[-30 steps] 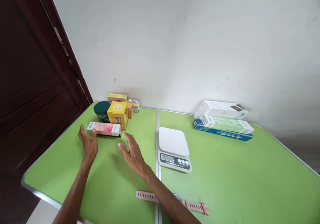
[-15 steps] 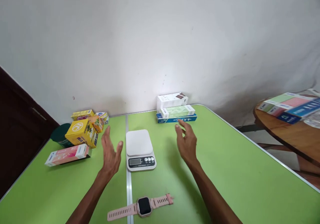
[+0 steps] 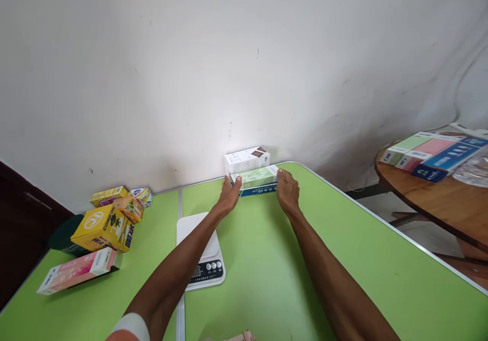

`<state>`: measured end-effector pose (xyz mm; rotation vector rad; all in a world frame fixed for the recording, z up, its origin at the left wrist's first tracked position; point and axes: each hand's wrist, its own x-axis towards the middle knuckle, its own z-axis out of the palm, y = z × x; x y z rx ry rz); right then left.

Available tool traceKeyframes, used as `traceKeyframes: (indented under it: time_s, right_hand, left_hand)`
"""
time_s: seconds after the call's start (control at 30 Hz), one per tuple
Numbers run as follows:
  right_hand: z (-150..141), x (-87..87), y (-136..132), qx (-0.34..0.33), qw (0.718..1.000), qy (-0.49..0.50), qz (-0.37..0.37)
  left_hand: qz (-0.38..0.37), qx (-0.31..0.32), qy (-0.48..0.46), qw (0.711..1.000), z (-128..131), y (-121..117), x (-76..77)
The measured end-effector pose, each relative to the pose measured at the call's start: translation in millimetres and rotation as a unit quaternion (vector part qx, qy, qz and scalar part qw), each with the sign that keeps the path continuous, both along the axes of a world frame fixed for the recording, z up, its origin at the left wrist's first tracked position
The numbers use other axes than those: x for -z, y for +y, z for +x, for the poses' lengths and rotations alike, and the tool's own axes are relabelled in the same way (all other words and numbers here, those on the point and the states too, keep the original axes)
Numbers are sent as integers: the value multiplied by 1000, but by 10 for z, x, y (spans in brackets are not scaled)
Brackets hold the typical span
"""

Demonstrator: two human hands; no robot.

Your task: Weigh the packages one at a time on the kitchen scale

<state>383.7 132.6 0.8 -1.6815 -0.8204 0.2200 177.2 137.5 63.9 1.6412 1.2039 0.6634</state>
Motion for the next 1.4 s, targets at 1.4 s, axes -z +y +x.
traceKeyframes:
  time_s: [1.4]
  right_hand:
    - [-1568,172,-1535,-238,968,59,-55]
  left_hand:
    - [-13,-267,-318,909,-2700,-1144,851]
